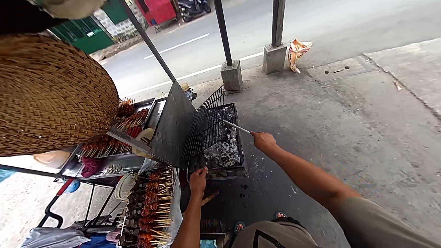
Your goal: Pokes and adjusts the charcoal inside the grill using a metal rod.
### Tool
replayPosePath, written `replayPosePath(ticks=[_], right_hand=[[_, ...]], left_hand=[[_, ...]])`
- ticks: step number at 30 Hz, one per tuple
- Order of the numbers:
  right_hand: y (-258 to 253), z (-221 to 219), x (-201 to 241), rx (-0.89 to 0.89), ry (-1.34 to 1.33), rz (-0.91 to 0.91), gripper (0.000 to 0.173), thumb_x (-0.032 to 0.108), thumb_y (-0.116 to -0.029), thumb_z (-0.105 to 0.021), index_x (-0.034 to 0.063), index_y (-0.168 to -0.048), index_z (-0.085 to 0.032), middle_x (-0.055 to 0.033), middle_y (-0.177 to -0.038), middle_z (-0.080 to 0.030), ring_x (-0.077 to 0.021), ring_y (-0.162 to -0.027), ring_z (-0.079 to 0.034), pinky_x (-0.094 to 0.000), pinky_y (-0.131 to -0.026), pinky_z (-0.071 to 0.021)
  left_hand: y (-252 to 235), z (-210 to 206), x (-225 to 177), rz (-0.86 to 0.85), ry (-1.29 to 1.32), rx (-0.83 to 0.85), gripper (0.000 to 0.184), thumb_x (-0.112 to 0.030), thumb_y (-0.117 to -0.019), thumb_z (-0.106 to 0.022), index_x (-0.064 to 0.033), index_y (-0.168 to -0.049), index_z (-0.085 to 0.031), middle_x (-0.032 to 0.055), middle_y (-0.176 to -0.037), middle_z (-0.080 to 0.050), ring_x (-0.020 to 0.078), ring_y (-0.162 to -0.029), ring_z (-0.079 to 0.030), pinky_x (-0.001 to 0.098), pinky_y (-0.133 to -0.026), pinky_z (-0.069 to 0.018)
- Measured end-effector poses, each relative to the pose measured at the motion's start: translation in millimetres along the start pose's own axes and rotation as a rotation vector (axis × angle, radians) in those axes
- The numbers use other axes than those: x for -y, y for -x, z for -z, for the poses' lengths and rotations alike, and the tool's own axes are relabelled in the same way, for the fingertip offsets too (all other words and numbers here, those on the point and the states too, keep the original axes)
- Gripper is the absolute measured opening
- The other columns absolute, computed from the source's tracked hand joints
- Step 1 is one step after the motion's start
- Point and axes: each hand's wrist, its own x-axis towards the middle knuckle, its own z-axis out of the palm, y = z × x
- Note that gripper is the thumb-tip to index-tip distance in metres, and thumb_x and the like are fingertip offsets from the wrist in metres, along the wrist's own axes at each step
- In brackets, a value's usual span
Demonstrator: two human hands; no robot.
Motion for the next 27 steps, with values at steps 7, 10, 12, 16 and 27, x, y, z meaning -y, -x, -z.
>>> replayPosePath(ticks=[7,10,12,16,27], right_hand=[[17.6,21.4,-20.0,0.008,-0.024,0.006,0.051,0.013,-0.1012,-0.047,0.0233,-0.150,-0.053,-0.0222,-0.128,-0.068,-0.0447,-0.117,-0.065,-0.0653,-0.092,-0.0518],[-11.4,20.5,5.7,0.028,-0.070,0.045,0.047,0.009,-0.1002,-0.048,0.0164,-0.146,-0.056,-0.0242,-0.131,-0.065,-0.0458,-0.120,-0.063,-0.0656,-0.095,-0.0502],[-29.4,18.6,12.2,0.028,-0.083,0.051,0.044,0.010,-0.1021,-0.046,0.0136,-0.144,-0.058,-0.0248,-0.132,-0.064,-0.0452,-0.122,-0.062,-0.0644,-0.097,-0.0496],[-28.3,29.5,-6.1,0.013,-0.068,0.027,0.038,0.010,-0.1010,-0.048,0.0109,-0.136,-0.062,-0.0223,-0.125,-0.068,-0.0432,-0.118,-0.065,-0.0643,-0.093,-0.0515],[59.6,39.8,-62.9,0.009,-0.026,-0.078,0.049,0.017,-0.1009,-0.048,0.0278,-0.148,-0.056,-0.0203,-0.123,-0.070,-0.0437,-0.115,-0.067,-0.0655,-0.090,-0.0531]], left_hand=[[-1.8,6.2,-8.4,0.002,0.176,-0.086,0.030,-0.023,-0.1033,-0.061,-0.0064,-0.080,-0.071,-0.0016,-0.069,-0.060,0.0091,-0.060,-0.050,0.0287,-0.063,-0.0428],[0.3,5.1,-10.5,-0.003,0.226,-0.105,0.030,-0.021,-0.1036,-0.061,-0.0050,-0.081,-0.071,-0.0014,-0.070,-0.061,0.0074,-0.059,-0.049,0.0260,-0.061,-0.0417],[0.2,5.0,-9.7,-0.016,0.245,-0.113,0.029,-0.020,-0.1038,-0.060,-0.0049,-0.081,-0.071,-0.0021,-0.070,-0.061,0.0063,-0.058,-0.048,0.0243,-0.059,-0.0414],[1.7,2.6,-7.6,-0.012,0.246,-0.118,0.029,-0.019,-0.1033,-0.061,-0.0050,-0.080,-0.070,-0.0030,-0.068,-0.060,0.0058,-0.058,-0.047,0.0235,-0.059,-0.0409],[7.8,-36.8,-0.1,-0.013,-0.046,-0.004,0.033,-0.033,-0.1039,-0.060,-0.0094,-0.086,-0.074,0.0029,-0.073,-0.064,0.0189,-0.070,-0.058,0.0466,-0.071,-0.0467]])
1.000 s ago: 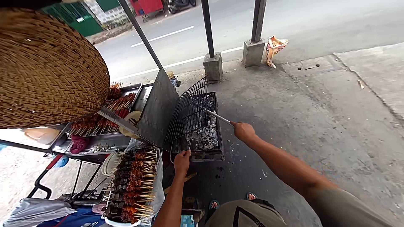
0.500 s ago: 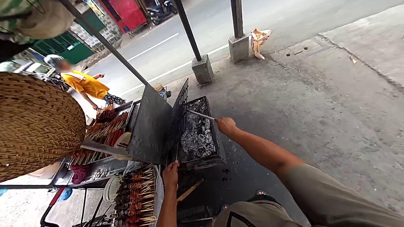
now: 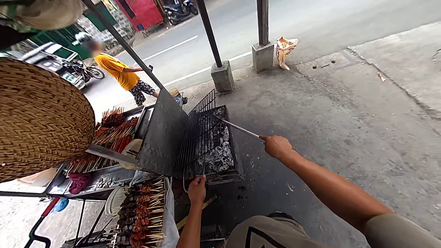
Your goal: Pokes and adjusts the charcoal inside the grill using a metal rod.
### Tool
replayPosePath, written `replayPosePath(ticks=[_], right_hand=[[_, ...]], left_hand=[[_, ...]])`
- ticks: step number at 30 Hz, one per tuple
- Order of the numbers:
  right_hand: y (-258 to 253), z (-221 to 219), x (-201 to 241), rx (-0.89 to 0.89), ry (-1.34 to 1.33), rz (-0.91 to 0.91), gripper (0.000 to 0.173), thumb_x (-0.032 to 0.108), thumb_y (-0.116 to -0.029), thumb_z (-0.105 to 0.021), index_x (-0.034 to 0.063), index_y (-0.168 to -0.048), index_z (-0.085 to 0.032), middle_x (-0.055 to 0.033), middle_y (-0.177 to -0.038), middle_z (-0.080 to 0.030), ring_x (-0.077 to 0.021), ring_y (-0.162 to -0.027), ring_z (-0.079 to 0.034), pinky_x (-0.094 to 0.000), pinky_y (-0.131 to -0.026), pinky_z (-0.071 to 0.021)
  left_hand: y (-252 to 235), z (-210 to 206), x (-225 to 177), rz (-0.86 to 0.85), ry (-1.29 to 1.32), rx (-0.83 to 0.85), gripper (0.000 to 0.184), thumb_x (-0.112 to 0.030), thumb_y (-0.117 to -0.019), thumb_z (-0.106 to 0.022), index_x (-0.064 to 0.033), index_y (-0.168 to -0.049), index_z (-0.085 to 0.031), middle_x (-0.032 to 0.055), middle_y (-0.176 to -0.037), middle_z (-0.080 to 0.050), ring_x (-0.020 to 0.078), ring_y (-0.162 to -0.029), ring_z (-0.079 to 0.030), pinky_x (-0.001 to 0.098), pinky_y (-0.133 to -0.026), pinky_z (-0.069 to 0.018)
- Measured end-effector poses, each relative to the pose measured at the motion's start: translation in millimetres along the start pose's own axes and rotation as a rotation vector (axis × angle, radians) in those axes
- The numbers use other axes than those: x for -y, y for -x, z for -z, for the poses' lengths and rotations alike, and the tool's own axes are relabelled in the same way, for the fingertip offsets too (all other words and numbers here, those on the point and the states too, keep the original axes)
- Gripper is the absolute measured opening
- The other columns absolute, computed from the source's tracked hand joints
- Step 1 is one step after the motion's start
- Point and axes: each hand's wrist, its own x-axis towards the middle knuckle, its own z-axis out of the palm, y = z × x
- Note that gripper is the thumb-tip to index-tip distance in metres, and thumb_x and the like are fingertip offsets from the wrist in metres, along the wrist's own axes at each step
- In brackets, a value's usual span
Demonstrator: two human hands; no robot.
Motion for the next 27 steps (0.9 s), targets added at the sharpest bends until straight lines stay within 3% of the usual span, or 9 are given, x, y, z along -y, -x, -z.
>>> replayPosePath(ticks=[4,9,16,20,23,27], right_hand=[[1.4,-19.2,12.7,0.006,-0.019,0.013,0.052,0.019,-0.1022,-0.046,0.0328,-0.152,-0.051,-0.0191,-0.123,-0.071,-0.0421,-0.114,-0.068,-0.0651,-0.090,-0.0530],[-5.2,-49.6,-0.1,0.013,-0.008,0.012,0.052,0.019,-0.1019,-0.048,0.0359,-0.151,-0.052,-0.0161,-0.126,-0.071,-0.0399,-0.117,-0.067,-0.0639,-0.093,-0.0529],[17.2,-45.0,-3.2,0.018,0.023,0.004,0.050,0.026,-0.1066,-0.044,0.0383,-0.155,-0.046,-0.0171,-0.128,-0.069,-0.0393,-0.115,-0.067,-0.0610,-0.092,-0.0535],[14.7,-59.8,-8.9,0.051,-0.001,-0.002,0.051,0.025,-0.1047,-0.047,0.0392,-0.153,-0.048,-0.0148,-0.127,-0.071,-0.0385,-0.116,-0.067,-0.0623,-0.093,-0.0534],[32.0,-47.4,-14.3,0.053,-0.033,-0.021,0.049,0.025,-0.1046,-0.047,0.0380,-0.152,-0.051,-0.0149,-0.121,-0.073,-0.0390,-0.112,-0.069,-0.0635,-0.090,-0.0539],[5.1,-50.3,15.8,0.034,-0.053,0.024,0.050,0.024,-0.1050,-0.045,0.0365,-0.153,-0.049,-0.0163,-0.124,-0.071,-0.0404,-0.114,-0.068,-0.0632,-0.092,-0.0533]], left_hand=[[5.3,-6.1,-10.3,0.037,-0.206,0.058,0.036,-0.040,-0.1048,-0.056,-0.0118,-0.094,-0.076,0.0066,-0.087,-0.072,0.0248,-0.090,-0.066,0.0540,-0.086,-0.0473],[5.2,-3.7,-14.9,0.049,-0.280,0.082,0.036,-0.041,-0.1051,-0.055,-0.0136,-0.100,-0.077,0.0061,-0.096,-0.074,0.0244,-0.098,-0.068,0.0540,-0.095,-0.0462],[2.9,-2.8,-15.2,0.054,-0.285,0.101,0.038,-0.042,-0.1058,-0.052,-0.0141,-0.103,-0.077,0.0059,-0.098,-0.075,0.0241,-0.100,-0.068,0.0534,-0.095,-0.0472],[4.5,-2.8,-13.4,0.055,-0.299,0.114,0.038,-0.043,-0.1056,-0.053,-0.0136,-0.103,-0.077,0.0068,-0.098,-0.075,0.0244,-0.099,-0.068,0.0536,-0.094,-0.0475],[2.5,-0.3,-18.8,0.052,-0.284,0.095,0.038,-0.042,-0.1054,-0.053,-0.0133,-0.100,-0.077,0.0064,-0.095,-0.074,0.0242,-0.097,-0.068,0.0531,-0.093,-0.0476],[3.5,1.2,-28.0,0.061,-0.316,0.104,0.038,-0.043,-0.1057,-0.052,-0.0147,-0.101,-0.077,0.0046,-0.096,-0.075,0.0222,-0.097,-0.068,0.0517,-0.095,-0.0461]])
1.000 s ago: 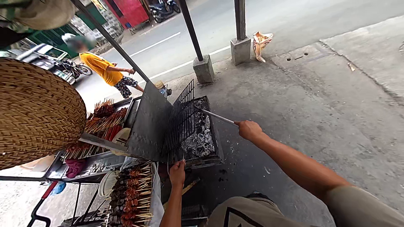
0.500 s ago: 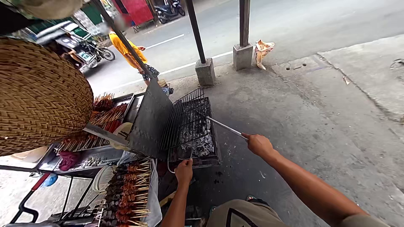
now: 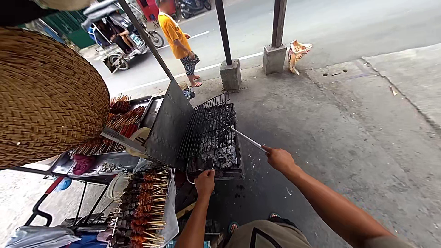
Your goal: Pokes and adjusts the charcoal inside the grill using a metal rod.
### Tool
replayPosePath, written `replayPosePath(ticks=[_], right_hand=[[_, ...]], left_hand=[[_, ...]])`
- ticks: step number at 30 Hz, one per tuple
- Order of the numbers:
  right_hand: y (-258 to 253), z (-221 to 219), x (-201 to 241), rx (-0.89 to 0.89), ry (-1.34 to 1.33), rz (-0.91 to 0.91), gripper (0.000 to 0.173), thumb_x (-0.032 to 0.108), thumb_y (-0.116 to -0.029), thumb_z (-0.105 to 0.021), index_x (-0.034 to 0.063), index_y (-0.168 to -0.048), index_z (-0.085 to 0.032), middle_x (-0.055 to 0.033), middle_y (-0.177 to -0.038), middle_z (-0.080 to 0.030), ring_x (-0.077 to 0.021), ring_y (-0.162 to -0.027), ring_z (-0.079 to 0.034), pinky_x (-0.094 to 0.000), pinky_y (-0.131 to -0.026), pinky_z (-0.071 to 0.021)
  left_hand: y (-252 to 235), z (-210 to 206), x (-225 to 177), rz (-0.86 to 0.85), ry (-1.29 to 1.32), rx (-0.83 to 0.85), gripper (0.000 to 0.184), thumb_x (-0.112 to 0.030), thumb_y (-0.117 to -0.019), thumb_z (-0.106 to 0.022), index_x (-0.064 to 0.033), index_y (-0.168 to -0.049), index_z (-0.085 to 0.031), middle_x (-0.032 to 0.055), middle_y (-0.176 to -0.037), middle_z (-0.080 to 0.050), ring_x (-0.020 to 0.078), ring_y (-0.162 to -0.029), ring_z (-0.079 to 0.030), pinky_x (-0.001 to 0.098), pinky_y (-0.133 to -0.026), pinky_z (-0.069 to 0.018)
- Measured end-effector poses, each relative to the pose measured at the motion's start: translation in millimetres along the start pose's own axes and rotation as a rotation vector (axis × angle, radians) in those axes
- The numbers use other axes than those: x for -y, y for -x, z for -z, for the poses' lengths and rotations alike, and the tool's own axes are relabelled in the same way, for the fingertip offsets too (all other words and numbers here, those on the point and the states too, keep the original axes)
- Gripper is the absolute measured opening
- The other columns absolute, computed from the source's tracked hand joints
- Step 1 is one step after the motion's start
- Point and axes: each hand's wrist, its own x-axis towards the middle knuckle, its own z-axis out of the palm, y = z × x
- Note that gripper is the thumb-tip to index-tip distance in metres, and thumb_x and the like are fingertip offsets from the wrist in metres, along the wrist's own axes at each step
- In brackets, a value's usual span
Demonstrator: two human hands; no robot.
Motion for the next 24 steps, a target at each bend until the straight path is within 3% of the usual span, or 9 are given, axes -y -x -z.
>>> replayPosePath(ticks=[5,10,16,20,24], right_hand=[[-72.3,-8.9,54.5,-0.010,0.030,0.060,0.052,0.016,-0.1026,-0.046,0.0278,-0.153,-0.050,-0.0198,-0.132,-0.066,-0.0420,-0.120,-0.064,-0.0632,-0.094,-0.0525],[-93.2,6.5,54.8,-0.020,0.065,0.031,0.053,0.012,-0.0990,-0.048,0.0230,-0.151,-0.052,-0.0205,-0.131,-0.067,-0.0422,-0.119,-0.065,-0.0636,-0.093,-0.0531],[-51.2,16.5,9.7,-0.037,0.044,-0.013,0.050,0.019,-0.1017,-0.047,0.0293,-0.150,-0.053,-0.0184,-0.125,-0.070,-0.0415,-0.117,-0.067,-0.0645,-0.093,-0.0526],[18.2,5.0,-32.9,-0.078,-0.075,-0.099,0.049,0.026,-0.1058,-0.047,0.0389,-0.153,-0.049,-0.0160,-0.119,-0.073,-0.0403,-0.109,-0.070,-0.0645,-0.089,-0.0538],[88.7,-21.0,-78.5,-0.145,-0.182,-0.162,0.045,0.026,-0.1064,-0.051,0.0362,-0.150,-0.054,-0.0163,-0.110,-0.075,-0.0404,-0.099,-0.072,-0.0642,-0.085,-0.0549]], left_hand=[[2.9,2.2,-8.1,0.015,-0.008,0.007,0.040,-0.044,-0.1061,-0.051,-0.0145,-0.101,-0.077,0.0050,-0.095,-0.074,0.0224,-0.098,-0.067,0.0516,-0.095,-0.0455],[2.6,6.1,-5.1,0.018,0.010,-0.003,0.038,-0.043,-0.1056,-0.053,-0.0149,-0.101,-0.077,0.0047,-0.096,-0.074,0.0223,-0.097,-0.068,0.0515,-0.092,-0.0474],[3.3,-3.6,1.2,-0.001,0.010,0.007,0.038,-0.042,-0.1057,-0.053,-0.0130,-0.102,-0.077,0.0067,-0.096,-0.074,0.0241,-0.098,-0.068,0.0530,-0.093,-0.0473],[5.0,-7.8,3.7,0.012,0.011,0.015,0.037,-0.042,-0.1055,-0.054,-0.0136,-0.103,-0.077,0.0066,-0.098,-0.075,0.0244,-0.099,-0.068,0.0535,-0.095,-0.0461],[4.8,-15.8,11.0,-0.003,0.001,0.024,0.038,-0.042,-0.1059,-0.053,-0.0131,-0.102,-0.077,0.0071,-0.095,-0.075,0.0248,-0.098,-0.068,0.0539,-0.095,-0.0461]])
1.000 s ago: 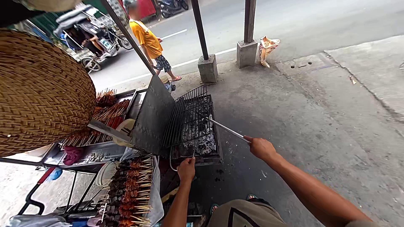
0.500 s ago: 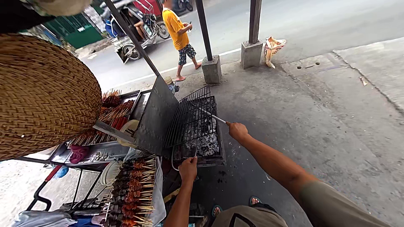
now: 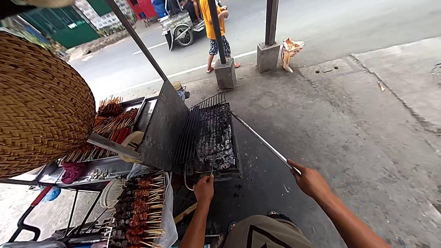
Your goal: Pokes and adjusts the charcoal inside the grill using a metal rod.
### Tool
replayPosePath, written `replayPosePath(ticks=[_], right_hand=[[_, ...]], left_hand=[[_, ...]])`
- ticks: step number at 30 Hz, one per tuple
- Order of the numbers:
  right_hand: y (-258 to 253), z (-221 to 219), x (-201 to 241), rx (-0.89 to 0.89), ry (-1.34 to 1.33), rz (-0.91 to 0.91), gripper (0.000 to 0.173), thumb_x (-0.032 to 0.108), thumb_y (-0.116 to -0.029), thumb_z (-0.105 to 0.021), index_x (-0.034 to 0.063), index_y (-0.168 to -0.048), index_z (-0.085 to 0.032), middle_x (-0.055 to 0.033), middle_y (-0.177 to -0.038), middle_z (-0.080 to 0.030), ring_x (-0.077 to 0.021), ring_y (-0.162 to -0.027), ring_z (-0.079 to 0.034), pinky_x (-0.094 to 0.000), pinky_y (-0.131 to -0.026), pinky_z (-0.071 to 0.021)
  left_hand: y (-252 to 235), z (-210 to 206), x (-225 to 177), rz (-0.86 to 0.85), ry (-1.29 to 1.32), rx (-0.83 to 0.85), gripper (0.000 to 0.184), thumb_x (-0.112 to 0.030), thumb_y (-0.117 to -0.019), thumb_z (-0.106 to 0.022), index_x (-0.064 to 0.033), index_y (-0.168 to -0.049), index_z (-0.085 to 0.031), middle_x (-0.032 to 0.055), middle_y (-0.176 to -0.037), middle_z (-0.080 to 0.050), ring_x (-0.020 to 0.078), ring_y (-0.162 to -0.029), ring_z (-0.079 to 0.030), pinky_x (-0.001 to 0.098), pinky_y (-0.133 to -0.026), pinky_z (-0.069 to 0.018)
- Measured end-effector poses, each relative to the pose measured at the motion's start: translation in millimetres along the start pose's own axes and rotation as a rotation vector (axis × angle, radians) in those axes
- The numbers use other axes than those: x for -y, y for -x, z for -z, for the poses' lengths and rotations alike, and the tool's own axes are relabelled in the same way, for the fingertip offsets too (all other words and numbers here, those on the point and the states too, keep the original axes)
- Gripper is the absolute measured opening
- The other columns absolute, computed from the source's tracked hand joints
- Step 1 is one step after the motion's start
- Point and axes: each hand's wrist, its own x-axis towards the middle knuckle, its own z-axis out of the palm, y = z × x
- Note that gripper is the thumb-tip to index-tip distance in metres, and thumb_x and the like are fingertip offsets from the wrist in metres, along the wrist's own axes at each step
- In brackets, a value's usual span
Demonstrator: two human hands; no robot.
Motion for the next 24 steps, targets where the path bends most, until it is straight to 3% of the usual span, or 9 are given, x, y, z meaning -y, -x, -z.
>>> replayPosePath(ticks=[4,11,17,24], right_hand=[[3.8,-15.7,-18.5,0.028,-0.008,-0.033,0.044,0.027,-0.1065,-0.051,0.0351,-0.149,-0.056,-0.0153,-0.113,-0.075,-0.0395,-0.103,-0.072,-0.0632,-0.087,-0.0546],[-40.1,-31.2,7.0,0.053,0.029,-0.054,0.048,0.028,-0.1066,-0.045,0.0389,-0.153,-0.050,-0.0134,-0.118,-0.075,-0.0368,-0.109,-0.071,-0.0597,-0.090,-0.0549],[-31.3,-17.2,27.2,0.032,0.099,-0.026,0.048,0.029,-0.1068,-0.045,0.0396,-0.153,-0.049,-0.0143,-0.115,-0.075,-0.0372,-0.106,-0.071,-0.0598,-0.087,-0.0555],[-49.5,-26.3,42.4,0.108,0.177,0.060,0.049,0.027,-0.1062,-0.044,0.0412,-0.153,-0.048,-0.0134,-0.122,-0.073,-0.0376,-0.112,-0.069,-0.0618,-0.091,-0.0542]], left_hand=[[-0.8,-9.2,3.6,-0.004,-0.018,0.009,0.038,-0.042,-0.1060,-0.052,-0.0123,-0.101,-0.077,0.0075,-0.094,-0.074,0.0253,-0.096,-0.068,0.0539,-0.094,-0.0462],[-1.3,-8.3,4.9,-0.002,-0.049,0.019,0.039,-0.043,-0.1062,-0.051,-0.0140,-0.103,-0.077,0.0062,-0.097,-0.075,0.0243,-0.099,-0.068,0.0529,-0.094,-0.0466],[-1.0,-9.8,8.0,0.000,-0.072,0.066,0.040,-0.044,-0.1064,-0.050,-0.0132,-0.107,-0.076,0.0069,-0.102,-0.075,0.0241,-0.104,-0.068,0.0522,-0.100,-0.0442],[0.9,-23.5,20.3,-0.013,-0.111,0.070,0.042,-0.046,-0.1064,-0.048,-0.0149,-0.108,-0.076,0.0047,-0.102,-0.075,0.0215,-0.104,-0.068,0.0508,-0.104,-0.0414]])
